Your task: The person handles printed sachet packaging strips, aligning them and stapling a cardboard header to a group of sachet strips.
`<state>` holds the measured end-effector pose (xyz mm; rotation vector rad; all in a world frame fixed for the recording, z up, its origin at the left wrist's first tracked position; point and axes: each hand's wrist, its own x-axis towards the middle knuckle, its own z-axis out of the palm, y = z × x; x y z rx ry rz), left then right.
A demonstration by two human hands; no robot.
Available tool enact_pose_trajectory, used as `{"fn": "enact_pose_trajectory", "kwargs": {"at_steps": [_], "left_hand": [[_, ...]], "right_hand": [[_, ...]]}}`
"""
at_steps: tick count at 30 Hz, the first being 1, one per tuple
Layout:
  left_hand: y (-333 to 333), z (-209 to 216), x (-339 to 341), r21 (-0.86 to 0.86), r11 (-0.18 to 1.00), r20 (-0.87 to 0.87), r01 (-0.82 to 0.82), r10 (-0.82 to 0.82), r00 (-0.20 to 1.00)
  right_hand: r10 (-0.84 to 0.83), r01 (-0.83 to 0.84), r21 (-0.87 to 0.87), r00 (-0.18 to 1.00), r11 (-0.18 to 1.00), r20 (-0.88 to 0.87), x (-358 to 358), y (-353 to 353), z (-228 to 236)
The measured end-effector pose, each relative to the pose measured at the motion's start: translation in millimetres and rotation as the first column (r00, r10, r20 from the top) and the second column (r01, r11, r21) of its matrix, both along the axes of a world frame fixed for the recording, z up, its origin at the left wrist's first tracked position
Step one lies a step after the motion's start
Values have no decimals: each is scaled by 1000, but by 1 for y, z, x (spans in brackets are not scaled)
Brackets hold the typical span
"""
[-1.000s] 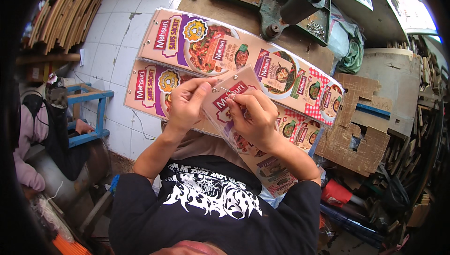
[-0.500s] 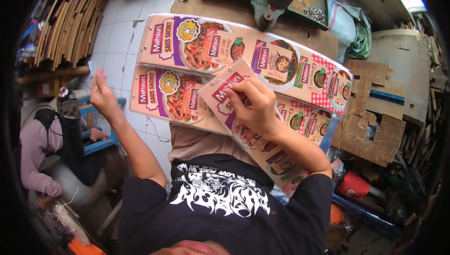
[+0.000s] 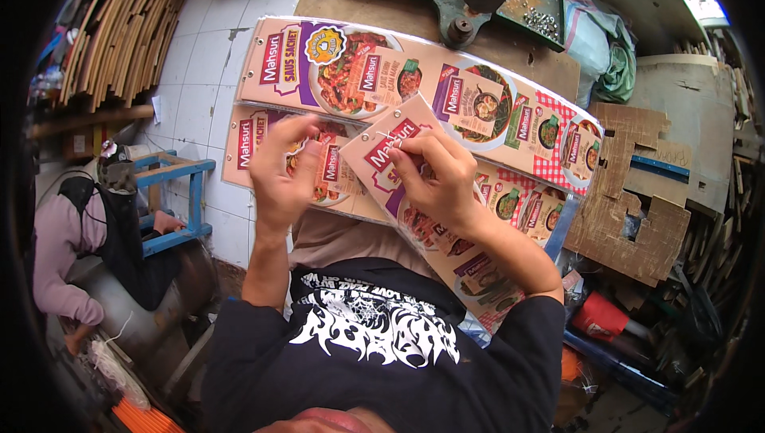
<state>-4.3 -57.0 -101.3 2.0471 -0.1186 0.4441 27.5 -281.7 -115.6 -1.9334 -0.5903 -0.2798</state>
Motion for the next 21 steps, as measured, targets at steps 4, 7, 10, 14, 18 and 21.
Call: {"fn": "enact_pose_trajectory", "kwargs": {"at_steps": [4, 7, 10, 14, 18, 21], "left_hand": [[-23, -11, -2, 82, 994, -136, 71, -59, 989], [-29, -4, 1, 74, 989, -210, 125, -107, 972], [-31, 5, 4, -59, 988, -297, 142, -153, 942], [-37, -13, -1, -358, 930, -376, 78, -221, 900], [-34, -19, 1, -667, 745, -415, 33, -408, 813], [-35, -23, 0, -719, 695, -438, -6, -446, 781]], "right_hand": [[-6, 6, -6, 999, 1000, 38, -1, 0, 5], [-15, 16, -23, 999, 1000, 34, -2, 0, 8], [-16, 17, -43, 999, 999, 32, -1, -1, 10], [-19, 22, -52, 998, 998, 59, -2, 1, 13], [-19, 26, -75, 996, 997, 92, -2, 4, 14], [-8, 30, -153, 990, 988, 141, -1, 5, 13]]}}
